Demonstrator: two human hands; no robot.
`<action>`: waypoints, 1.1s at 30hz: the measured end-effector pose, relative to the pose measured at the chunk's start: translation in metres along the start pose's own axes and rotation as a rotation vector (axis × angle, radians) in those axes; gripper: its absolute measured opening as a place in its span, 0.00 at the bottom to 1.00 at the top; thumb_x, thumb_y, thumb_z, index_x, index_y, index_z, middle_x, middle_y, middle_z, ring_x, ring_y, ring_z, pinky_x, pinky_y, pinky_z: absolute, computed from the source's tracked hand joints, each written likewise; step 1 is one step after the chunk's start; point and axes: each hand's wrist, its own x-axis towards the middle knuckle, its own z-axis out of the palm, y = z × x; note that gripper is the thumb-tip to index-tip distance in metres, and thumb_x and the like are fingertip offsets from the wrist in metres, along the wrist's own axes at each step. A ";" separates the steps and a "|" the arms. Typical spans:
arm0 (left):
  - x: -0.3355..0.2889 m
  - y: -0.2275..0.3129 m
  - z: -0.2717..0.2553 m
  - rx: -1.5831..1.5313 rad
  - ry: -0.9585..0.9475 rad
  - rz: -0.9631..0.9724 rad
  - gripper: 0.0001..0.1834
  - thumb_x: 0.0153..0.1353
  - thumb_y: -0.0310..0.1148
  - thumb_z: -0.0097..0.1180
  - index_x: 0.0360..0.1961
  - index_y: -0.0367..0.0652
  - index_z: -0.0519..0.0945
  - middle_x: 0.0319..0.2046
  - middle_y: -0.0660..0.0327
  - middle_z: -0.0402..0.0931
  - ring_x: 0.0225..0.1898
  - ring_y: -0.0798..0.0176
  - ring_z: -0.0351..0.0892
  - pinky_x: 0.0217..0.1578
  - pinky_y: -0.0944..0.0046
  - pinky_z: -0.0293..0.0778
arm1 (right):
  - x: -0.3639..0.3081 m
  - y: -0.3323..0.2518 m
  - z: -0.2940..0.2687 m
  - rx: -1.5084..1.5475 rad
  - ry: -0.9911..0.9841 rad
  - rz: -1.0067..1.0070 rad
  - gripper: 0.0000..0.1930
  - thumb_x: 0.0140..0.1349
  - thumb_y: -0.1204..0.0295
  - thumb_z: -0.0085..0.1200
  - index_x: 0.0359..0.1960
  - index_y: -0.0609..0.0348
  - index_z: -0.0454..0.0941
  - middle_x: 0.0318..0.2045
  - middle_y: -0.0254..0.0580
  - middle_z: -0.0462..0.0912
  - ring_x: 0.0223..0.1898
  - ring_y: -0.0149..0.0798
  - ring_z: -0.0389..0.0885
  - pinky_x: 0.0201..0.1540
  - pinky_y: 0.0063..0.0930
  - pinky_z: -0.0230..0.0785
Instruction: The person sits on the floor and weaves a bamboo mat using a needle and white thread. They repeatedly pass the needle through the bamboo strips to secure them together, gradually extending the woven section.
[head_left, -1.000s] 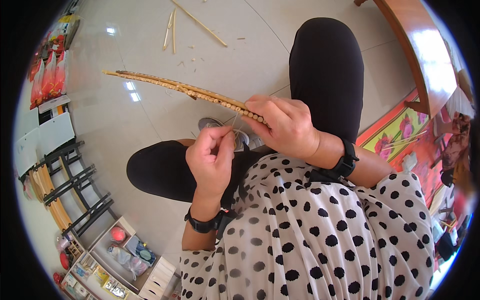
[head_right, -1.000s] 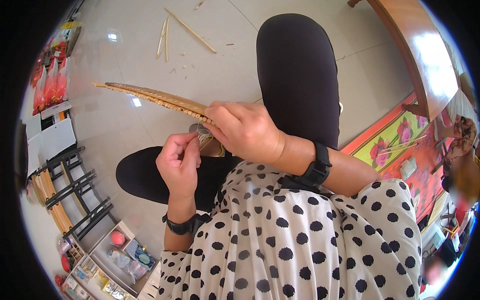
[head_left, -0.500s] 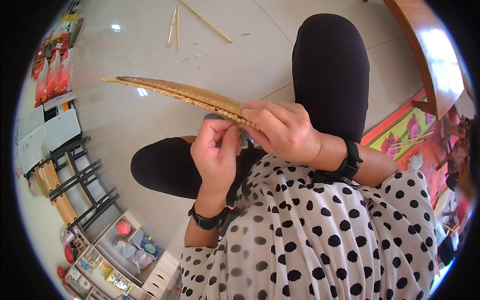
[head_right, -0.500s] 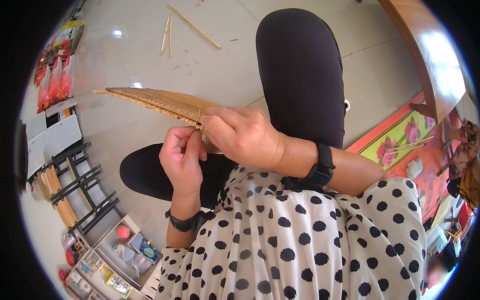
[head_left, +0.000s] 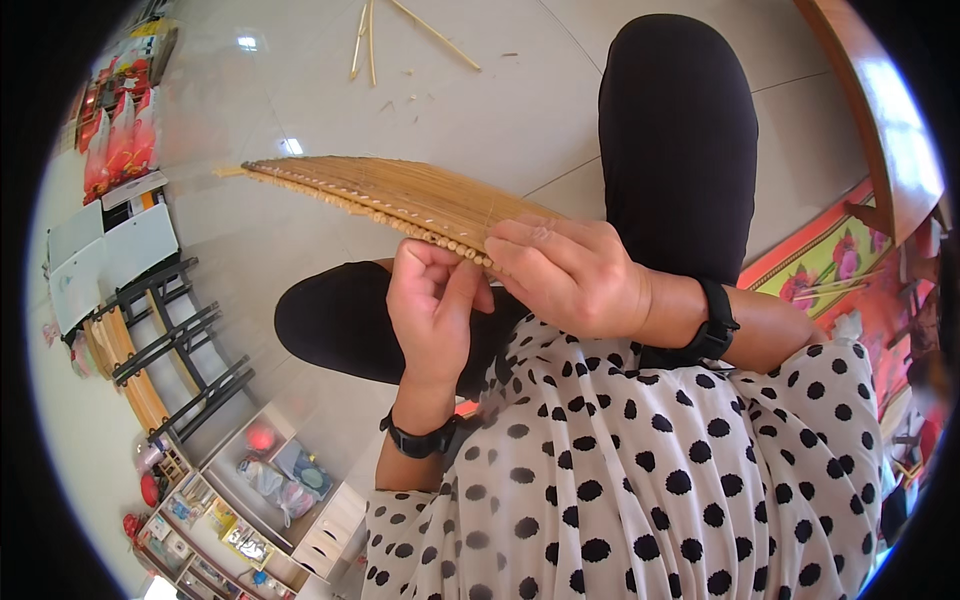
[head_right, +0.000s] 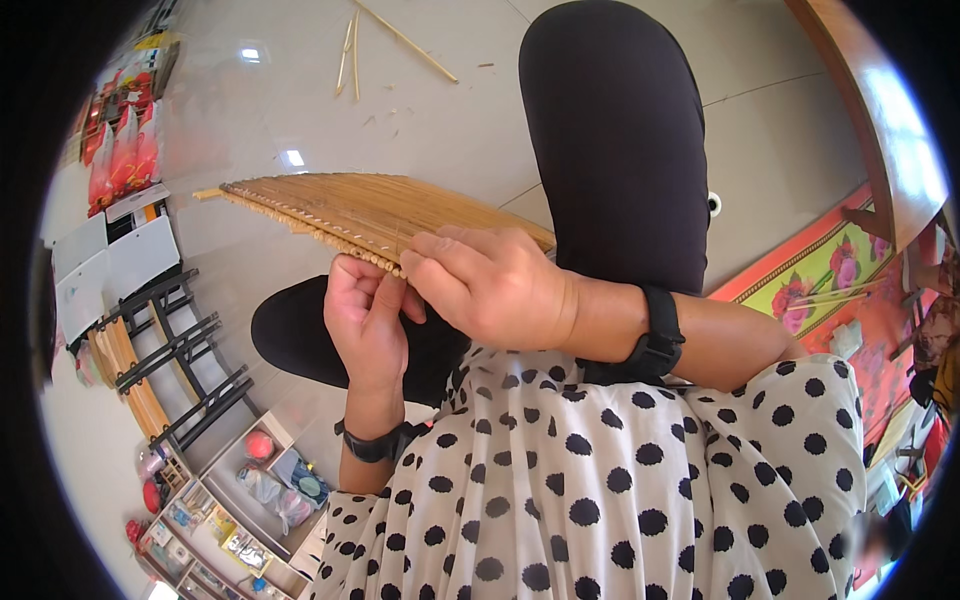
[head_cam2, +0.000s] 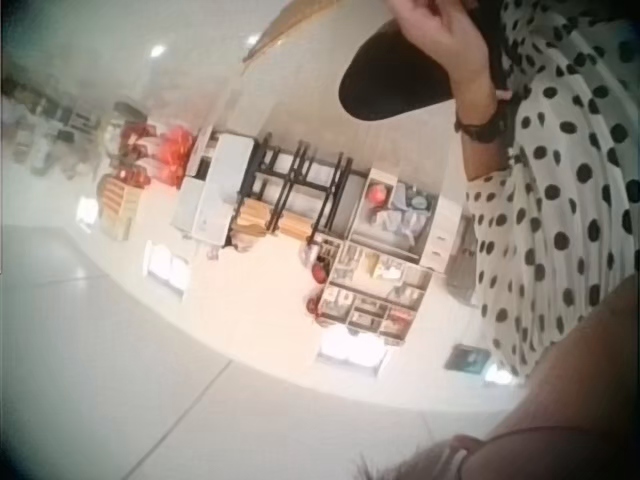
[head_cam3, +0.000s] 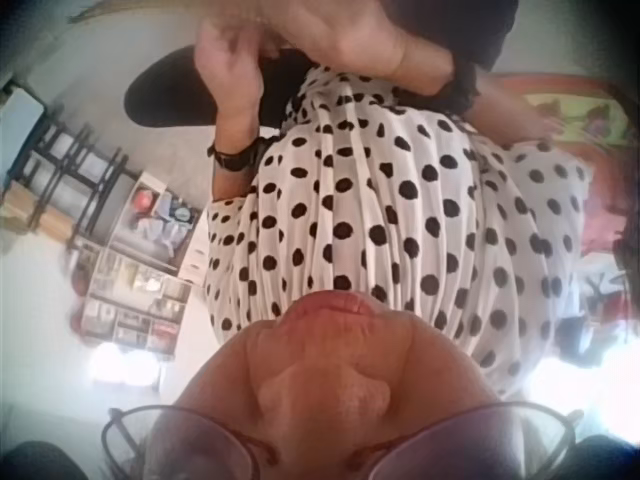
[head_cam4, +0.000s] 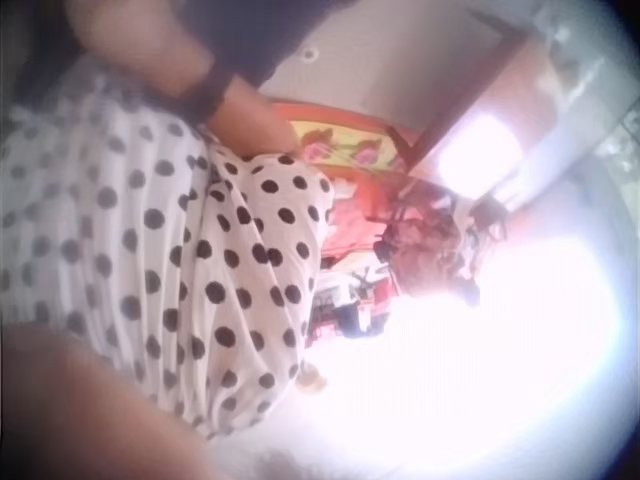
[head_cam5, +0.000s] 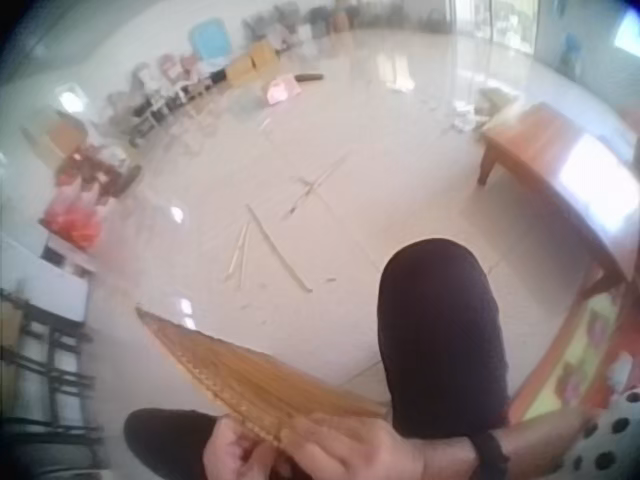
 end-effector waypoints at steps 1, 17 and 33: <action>-0.002 0.001 -0.002 0.009 -0.001 -0.007 0.05 0.71 0.20 0.54 0.41 0.37 0.69 0.28 0.58 0.79 0.23 0.72 0.76 0.25 0.73 0.71 | 0.000 -0.001 0.001 0.010 -0.005 -0.008 0.16 0.49 0.81 0.68 0.41 0.69 0.79 0.39 0.49 0.84 0.34 0.46 0.88 0.33 0.32 0.84; -0.001 0.009 -0.001 -0.085 -0.060 0.089 0.08 0.70 0.18 0.51 0.44 0.37 0.65 0.30 0.56 0.78 0.28 0.69 0.79 0.31 0.70 0.76 | 0.002 -0.002 0.006 0.060 -0.002 0.129 0.15 0.51 0.80 0.65 0.42 0.63 0.79 0.35 0.45 0.85 0.30 0.47 0.86 0.30 0.34 0.82; 0.042 0.041 -0.037 1.469 -0.219 1.012 0.12 0.48 0.26 0.66 0.36 0.46 0.83 0.29 0.68 0.74 0.39 0.64 0.77 0.39 0.61 0.65 | 0.003 -0.005 -0.004 -0.052 -0.092 0.099 0.13 0.53 0.78 0.71 0.38 0.62 0.81 0.35 0.42 0.87 0.27 0.44 0.84 0.28 0.31 0.77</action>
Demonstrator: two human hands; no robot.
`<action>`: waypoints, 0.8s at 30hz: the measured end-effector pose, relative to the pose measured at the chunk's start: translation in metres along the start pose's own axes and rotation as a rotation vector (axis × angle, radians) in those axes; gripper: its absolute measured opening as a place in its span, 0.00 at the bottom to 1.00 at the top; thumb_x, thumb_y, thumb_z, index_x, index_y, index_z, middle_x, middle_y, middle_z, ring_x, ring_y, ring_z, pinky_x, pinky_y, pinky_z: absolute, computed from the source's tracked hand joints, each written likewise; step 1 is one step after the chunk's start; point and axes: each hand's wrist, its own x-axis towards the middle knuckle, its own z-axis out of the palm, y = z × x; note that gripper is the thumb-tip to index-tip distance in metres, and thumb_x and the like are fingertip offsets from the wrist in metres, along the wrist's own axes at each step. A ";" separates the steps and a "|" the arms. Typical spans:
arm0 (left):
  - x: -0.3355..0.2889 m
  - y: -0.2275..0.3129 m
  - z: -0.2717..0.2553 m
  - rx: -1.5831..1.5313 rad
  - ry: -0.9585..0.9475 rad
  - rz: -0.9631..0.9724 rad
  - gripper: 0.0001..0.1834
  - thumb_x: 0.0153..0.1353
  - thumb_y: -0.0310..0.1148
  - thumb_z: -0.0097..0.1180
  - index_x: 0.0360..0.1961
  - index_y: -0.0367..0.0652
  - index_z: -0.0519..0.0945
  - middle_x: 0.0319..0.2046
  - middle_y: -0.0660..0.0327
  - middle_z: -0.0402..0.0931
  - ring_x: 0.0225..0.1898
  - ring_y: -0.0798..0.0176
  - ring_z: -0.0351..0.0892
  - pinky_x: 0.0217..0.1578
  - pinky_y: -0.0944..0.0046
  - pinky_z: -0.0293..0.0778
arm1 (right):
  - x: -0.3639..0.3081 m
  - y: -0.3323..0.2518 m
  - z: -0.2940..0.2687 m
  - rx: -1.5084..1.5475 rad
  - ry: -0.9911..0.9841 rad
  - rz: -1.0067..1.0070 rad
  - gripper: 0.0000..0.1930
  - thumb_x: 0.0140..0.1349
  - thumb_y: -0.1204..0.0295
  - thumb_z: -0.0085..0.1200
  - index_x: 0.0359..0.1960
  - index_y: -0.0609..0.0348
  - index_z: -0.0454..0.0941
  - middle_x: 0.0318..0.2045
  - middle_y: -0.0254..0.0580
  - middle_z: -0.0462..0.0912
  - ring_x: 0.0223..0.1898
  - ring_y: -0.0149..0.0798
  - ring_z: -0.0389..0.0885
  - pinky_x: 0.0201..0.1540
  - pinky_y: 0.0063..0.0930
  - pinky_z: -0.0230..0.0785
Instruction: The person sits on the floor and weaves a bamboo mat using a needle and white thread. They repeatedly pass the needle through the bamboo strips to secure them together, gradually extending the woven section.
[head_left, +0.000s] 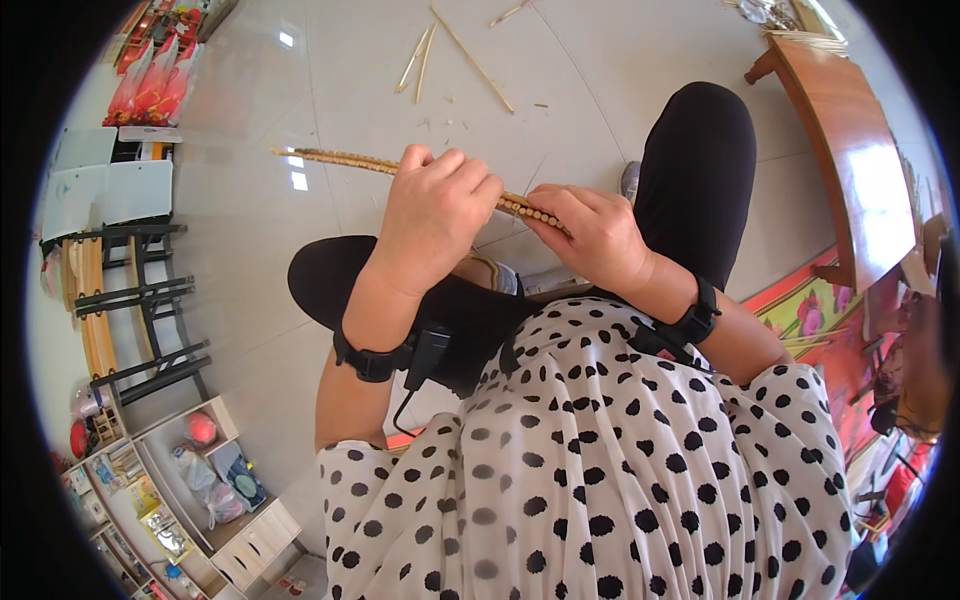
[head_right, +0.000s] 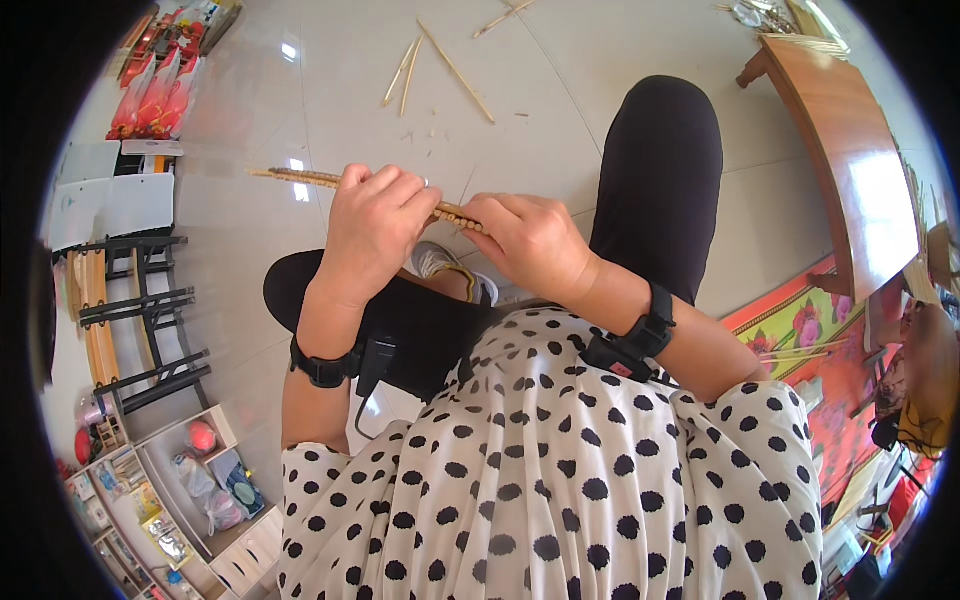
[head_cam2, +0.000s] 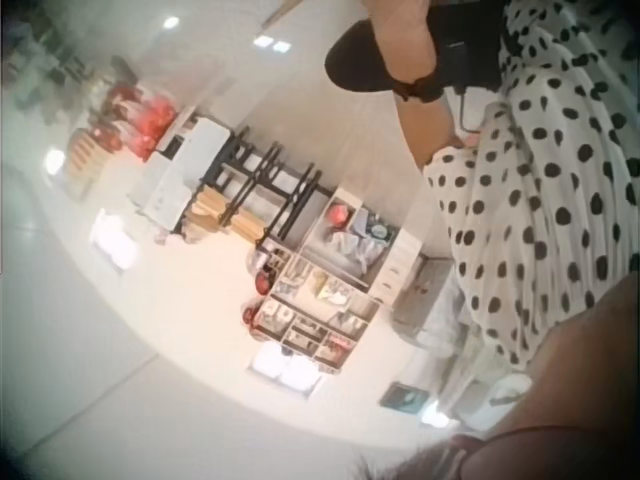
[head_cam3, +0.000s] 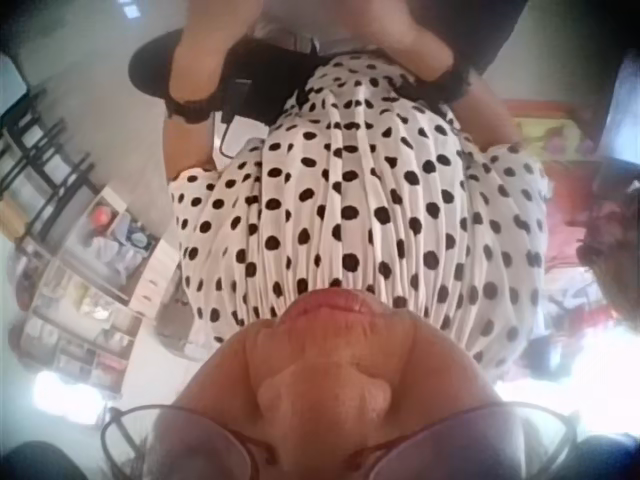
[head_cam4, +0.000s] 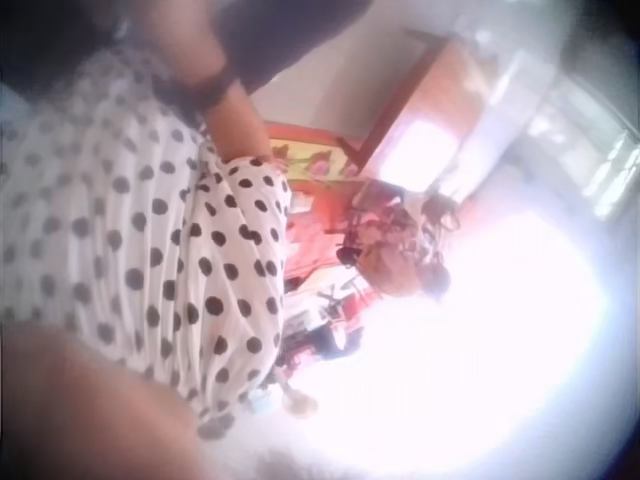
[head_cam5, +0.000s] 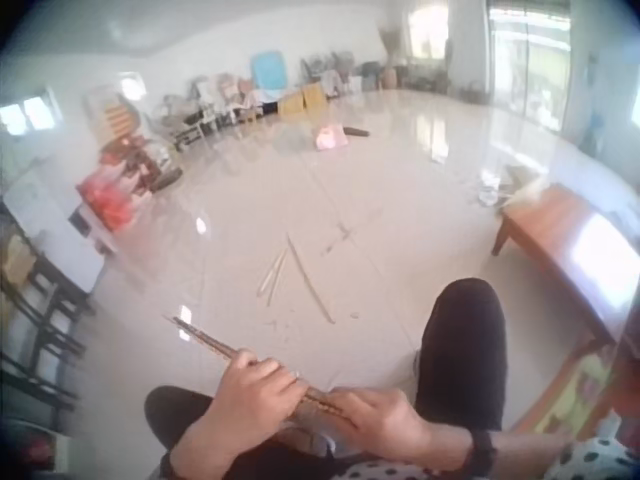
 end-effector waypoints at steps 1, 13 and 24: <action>-0.001 -0.003 -0.001 0.025 -0.042 0.020 0.15 0.46 0.26 0.70 0.38 0.46 0.84 0.28 0.68 0.75 0.38 0.64 0.77 0.39 0.61 0.65 | 0.001 -0.001 -0.001 -0.016 -0.004 -0.007 0.13 0.53 0.78 0.71 0.38 0.62 0.80 0.36 0.43 0.87 0.28 0.44 0.85 0.29 0.32 0.78; -0.020 0.012 0.024 0.047 0.476 0.032 0.13 0.48 0.24 0.67 0.38 0.45 0.86 0.30 0.68 0.78 0.33 0.66 0.80 0.36 0.62 0.64 | 0.000 -0.015 -0.029 -0.302 0.149 -0.472 0.16 0.53 0.77 0.65 0.46 0.58 0.84 0.42 0.41 0.85 0.51 0.47 0.79 0.54 0.44 0.78; 0.002 0.007 0.065 0.032 0.637 -0.055 0.14 0.48 0.23 0.67 0.38 0.46 0.86 0.29 0.69 0.78 0.32 0.66 0.79 0.35 0.63 0.65 | -0.036 -0.006 -0.060 -0.122 -0.091 0.044 0.12 0.50 0.73 0.71 0.36 0.61 0.85 0.23 0.39 0.80 0.22 0.39 0.76 0.24 0.30 0.69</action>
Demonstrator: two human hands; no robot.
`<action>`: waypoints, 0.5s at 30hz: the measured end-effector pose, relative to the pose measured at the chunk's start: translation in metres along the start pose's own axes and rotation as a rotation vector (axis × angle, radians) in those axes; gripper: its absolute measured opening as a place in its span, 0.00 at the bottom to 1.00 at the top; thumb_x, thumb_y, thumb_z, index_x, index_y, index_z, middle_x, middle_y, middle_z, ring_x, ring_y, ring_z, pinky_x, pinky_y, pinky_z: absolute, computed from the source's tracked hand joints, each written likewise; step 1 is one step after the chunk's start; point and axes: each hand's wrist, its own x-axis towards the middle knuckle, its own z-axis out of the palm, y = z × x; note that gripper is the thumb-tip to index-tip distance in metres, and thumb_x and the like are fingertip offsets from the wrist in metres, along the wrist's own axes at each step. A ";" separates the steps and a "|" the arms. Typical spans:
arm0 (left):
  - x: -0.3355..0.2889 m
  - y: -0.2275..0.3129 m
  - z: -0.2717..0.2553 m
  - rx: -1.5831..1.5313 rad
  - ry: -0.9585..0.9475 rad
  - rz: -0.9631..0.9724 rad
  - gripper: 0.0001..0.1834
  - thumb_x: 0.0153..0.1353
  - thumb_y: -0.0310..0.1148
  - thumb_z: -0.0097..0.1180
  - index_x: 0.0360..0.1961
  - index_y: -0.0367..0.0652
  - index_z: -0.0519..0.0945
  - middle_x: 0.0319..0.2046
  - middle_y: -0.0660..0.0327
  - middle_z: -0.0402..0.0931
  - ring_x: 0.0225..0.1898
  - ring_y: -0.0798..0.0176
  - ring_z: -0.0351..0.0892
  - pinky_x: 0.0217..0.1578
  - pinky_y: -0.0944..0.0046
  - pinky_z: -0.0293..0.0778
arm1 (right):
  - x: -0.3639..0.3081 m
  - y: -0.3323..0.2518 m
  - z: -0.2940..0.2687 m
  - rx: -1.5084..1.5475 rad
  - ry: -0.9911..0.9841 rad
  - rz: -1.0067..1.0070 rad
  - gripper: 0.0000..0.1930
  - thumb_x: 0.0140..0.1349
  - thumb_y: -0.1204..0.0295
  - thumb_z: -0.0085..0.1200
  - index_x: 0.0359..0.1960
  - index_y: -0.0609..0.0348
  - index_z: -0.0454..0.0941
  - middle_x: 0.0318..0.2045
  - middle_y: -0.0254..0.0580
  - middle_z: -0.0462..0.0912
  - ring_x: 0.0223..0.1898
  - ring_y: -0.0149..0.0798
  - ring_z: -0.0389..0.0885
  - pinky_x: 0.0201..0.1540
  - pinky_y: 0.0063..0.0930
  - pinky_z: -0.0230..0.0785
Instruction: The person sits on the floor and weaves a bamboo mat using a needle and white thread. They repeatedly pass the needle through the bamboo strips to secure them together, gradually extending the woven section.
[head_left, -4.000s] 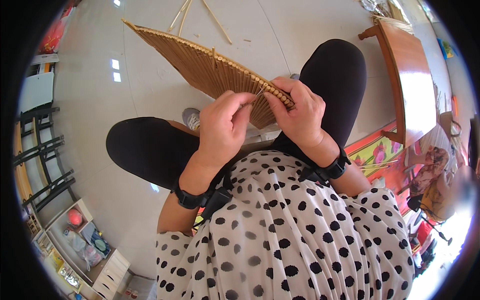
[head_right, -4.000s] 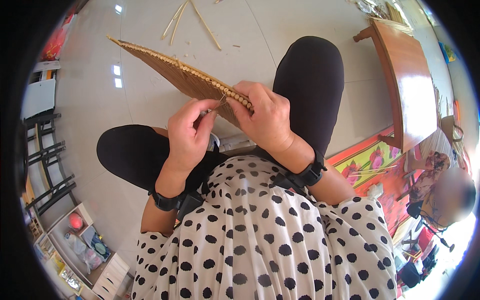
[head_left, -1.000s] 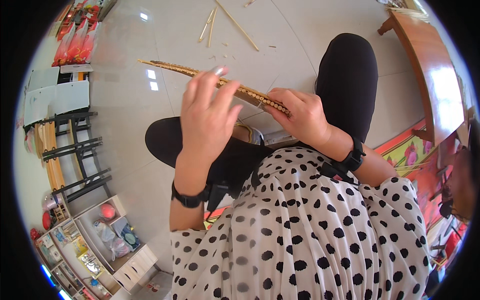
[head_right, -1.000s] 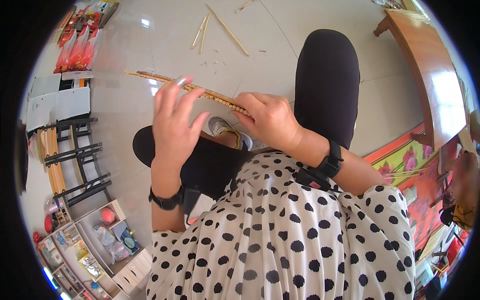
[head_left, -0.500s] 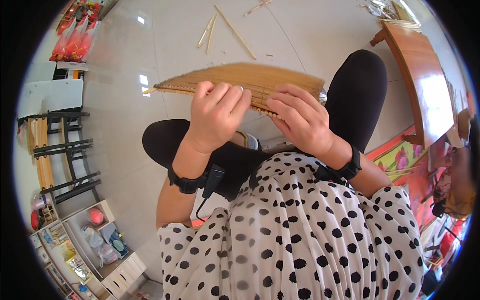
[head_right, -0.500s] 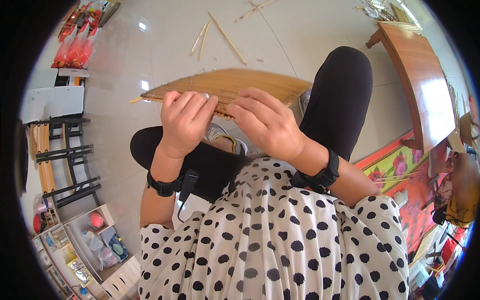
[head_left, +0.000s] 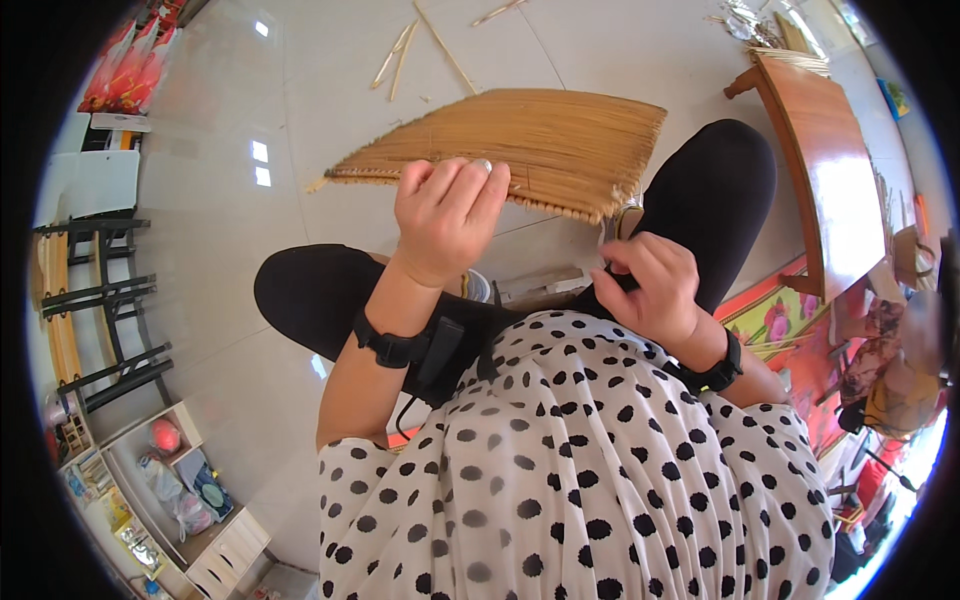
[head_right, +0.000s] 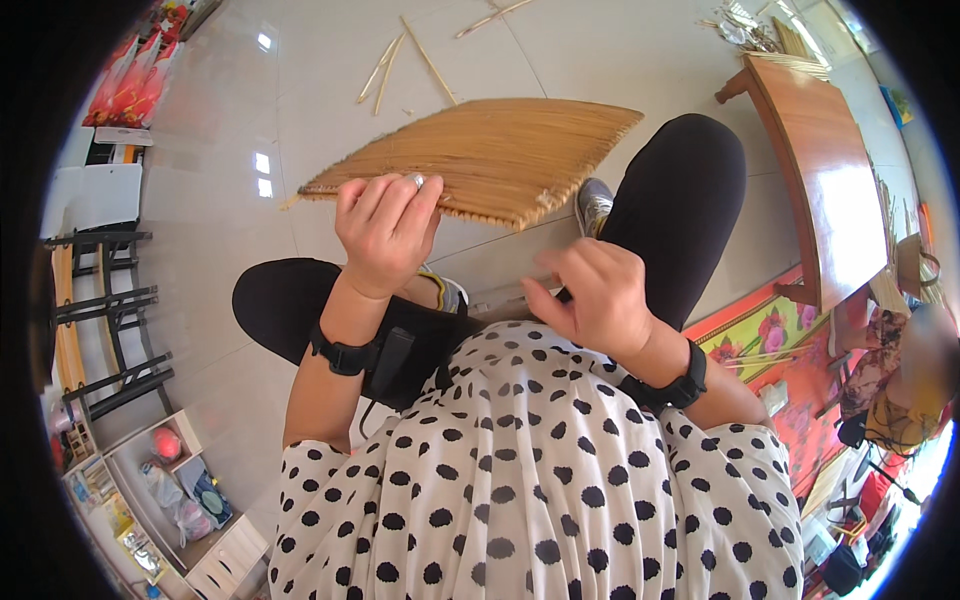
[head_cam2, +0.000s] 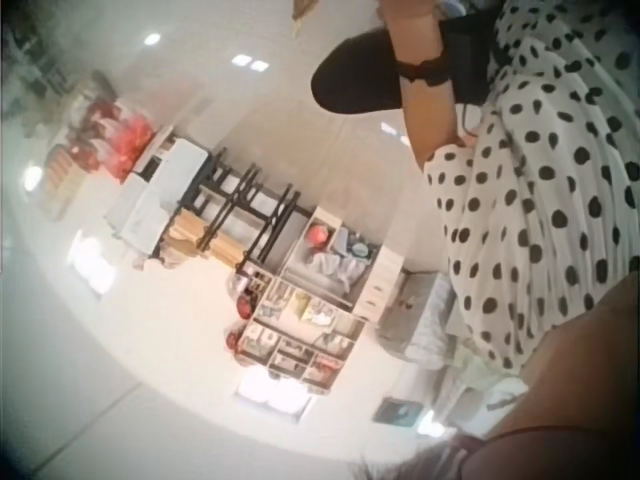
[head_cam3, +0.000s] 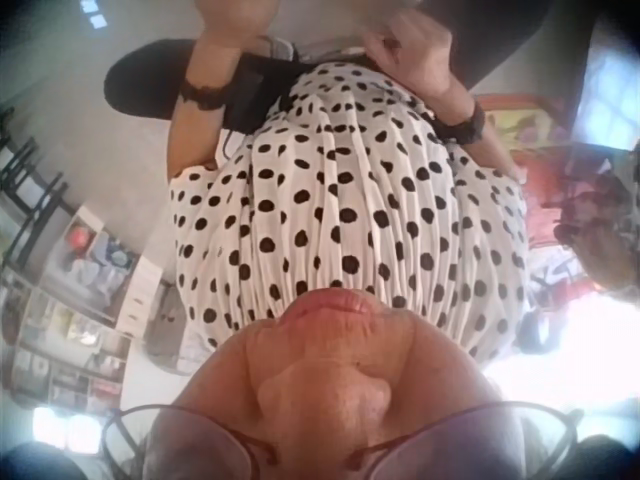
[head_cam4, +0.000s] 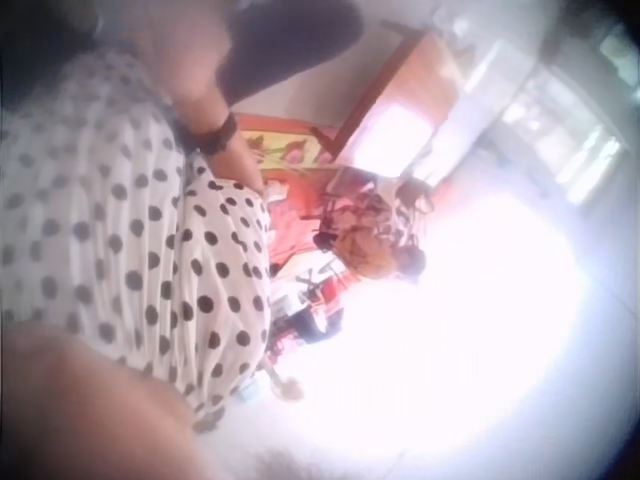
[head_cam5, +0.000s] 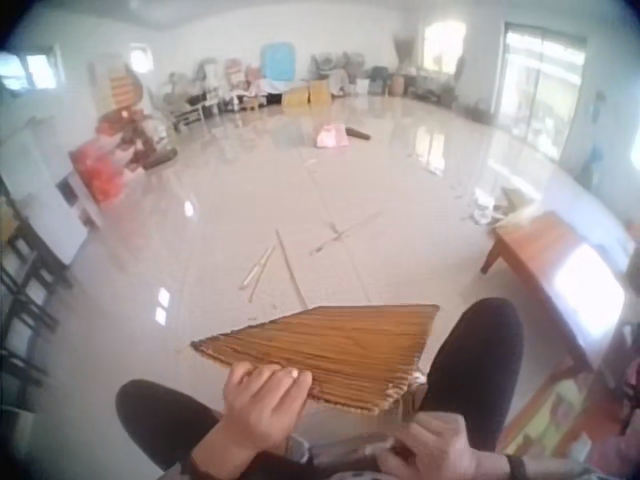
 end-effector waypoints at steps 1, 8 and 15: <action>0.003 0.002 0.007 -0.002 0.005 -0.017 0.14 0.48 0.23 0.67 0.38 0.46 0.86 0.29 0.69 0.78 0.31 0.65 0.79 0.35 0.62 0.65 | -0.002 0.000 0.001 0.079 -0.091 0.231 0.12 0.51 0.71 0.72 0.35 0.63 0.85 0.21 0.40 0.79 0.20 0.38 0.76 0.23 0.29 0.69; 0.012 0.036 0.044 -0.033 -0.067 -0.118 0.13 0.47 0.27 0.69 0.37 0.45 0.85 0.29 0.67 0.77 0.32 0.64 0.78 0.36 0.61 0.68 | 0.043 0.038 0.020 0.399 0.049 0.994 0.28 0.64 0.48 0.63 0.26 0.68 0.80 0.18 0.37 0.77 0.23 0.28 0.73 0.29 0.27 0.69; 0.028 0.066 0.054 -0.058 -0.214 -0.264 0.14 0.50 0.31 0.70 0.39 0.44 0.85 0.33 0.65 0.78 0.36 0.62 0.79 0.40 0.60 0.68 | 0.069 0.058 0.016 0.324 0.216 0.979 0.20 0.66 0.58 0.59 0.28 0.66 0.82 0.21 0.38 0.81 0.21 0.27 0.75 0.24 0.24 0.65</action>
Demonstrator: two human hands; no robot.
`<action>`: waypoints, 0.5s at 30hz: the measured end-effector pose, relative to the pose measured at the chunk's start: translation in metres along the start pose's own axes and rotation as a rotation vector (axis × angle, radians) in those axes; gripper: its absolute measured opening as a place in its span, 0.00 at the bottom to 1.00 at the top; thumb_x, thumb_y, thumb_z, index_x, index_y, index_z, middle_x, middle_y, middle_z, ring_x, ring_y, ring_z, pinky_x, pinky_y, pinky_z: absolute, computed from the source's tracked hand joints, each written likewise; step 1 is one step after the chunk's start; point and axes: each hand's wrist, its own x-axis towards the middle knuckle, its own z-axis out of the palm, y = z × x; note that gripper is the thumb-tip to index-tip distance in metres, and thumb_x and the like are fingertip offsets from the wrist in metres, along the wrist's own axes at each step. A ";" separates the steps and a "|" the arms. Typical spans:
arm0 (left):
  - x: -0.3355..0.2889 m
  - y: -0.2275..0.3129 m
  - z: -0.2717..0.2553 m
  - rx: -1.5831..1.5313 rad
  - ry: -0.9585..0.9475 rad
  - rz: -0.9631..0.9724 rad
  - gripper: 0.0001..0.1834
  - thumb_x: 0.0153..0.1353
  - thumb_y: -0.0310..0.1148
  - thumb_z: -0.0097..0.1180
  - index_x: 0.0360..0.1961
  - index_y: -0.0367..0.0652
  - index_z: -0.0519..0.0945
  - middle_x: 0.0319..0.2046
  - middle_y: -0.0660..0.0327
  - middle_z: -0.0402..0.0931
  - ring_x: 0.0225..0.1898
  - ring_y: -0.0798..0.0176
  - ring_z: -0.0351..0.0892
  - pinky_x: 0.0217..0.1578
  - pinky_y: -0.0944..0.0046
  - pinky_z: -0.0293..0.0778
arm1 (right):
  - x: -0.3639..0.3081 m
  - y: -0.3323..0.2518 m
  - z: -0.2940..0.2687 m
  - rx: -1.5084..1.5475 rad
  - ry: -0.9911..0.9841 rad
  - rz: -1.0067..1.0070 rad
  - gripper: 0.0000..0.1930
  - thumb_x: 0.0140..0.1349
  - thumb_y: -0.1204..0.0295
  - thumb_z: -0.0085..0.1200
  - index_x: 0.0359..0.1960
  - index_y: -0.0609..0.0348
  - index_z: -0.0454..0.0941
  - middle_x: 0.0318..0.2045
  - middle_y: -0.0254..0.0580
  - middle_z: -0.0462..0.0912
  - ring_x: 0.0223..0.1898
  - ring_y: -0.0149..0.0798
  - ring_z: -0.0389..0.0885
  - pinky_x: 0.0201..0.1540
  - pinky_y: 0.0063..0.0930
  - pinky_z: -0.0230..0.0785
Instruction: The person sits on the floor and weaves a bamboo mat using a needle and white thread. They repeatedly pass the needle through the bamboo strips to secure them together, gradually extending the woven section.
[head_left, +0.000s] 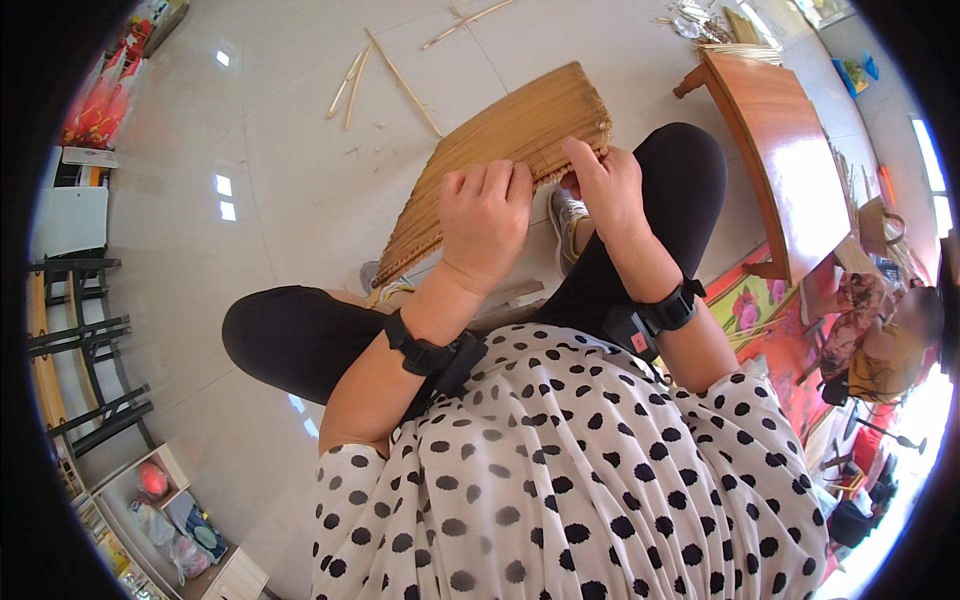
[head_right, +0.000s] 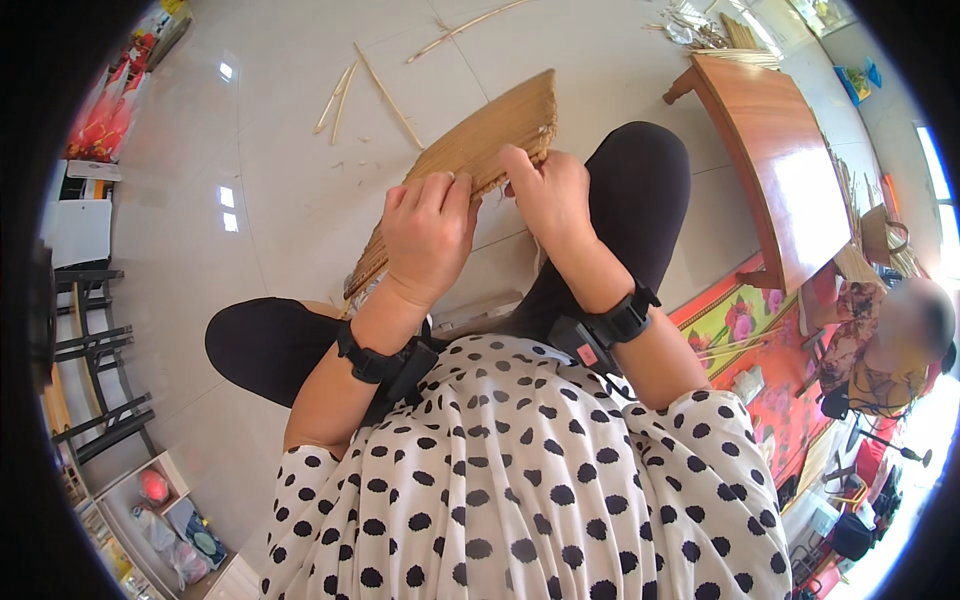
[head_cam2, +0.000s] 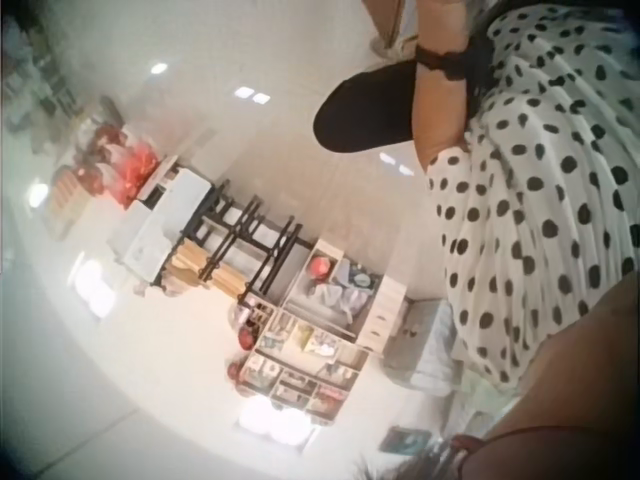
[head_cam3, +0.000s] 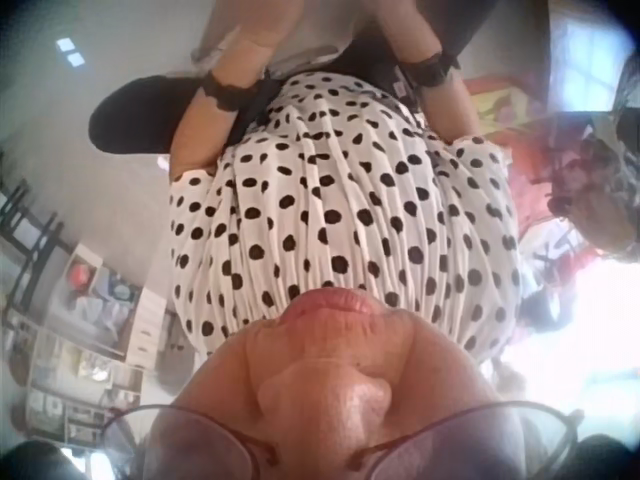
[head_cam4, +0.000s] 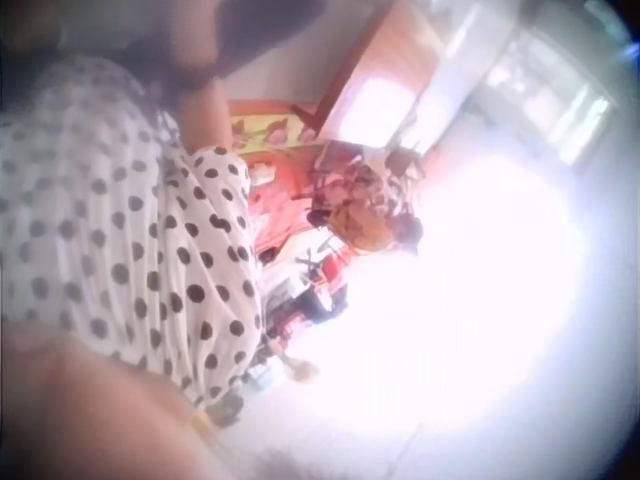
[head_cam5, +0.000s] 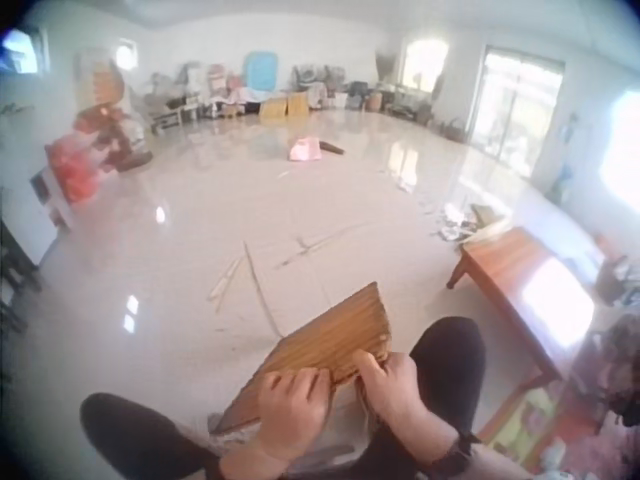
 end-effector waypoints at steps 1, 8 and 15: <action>0.002 0.003 -0.001 -0.028 -0.005 -0.026 0.13 0.51 0.32 0.70 0.39 0.44 0.85 0.33 0.64 0.78 0.37 0.61 0.79 0.40 0.59 0.68 | 0.004 -0.004 -0.002 -0.029 -0.014 0.037 0.19 0.64 0.60 0.58 0.29 0.67 0.83 0.22 0.40 0.83 0.21 0.28 0.77 0.25 0.24 0.66; 0.021 -0.004 -0.004 -0.693 0.006 -0.391 0.09 0.63 0.32 0.66 0.39 0.38 0.85 0.30 0.56 0.79 0.30 0.53 0.81 0.31 0.58 0.74 | 0.019 -0.026 0.001 0.020 -0.002 0.059 0.23 0.59 0.57 0.53 0.20 0.70 0.82 0.18 0.45 0.83 0.22 0.36 0.80 0.30 0.33 0.74; 0.037 -0.009 0.001 -0.905 0.067 -0.516 0.04 0.66 0.25 0.63 0.37 0.35 0.83 0.30 0.57 0.81 0.27 0.63 0.79 0.29 0.65 0.74 | 0.028 -0.042 0.012 -0.124 -0.031 -0.032 0.22 0.57 0.58 0.55 0.21 0.71 0.82 0.17 0.46 0.82 0.21 0.38 0.80 0.31 0.35 0.74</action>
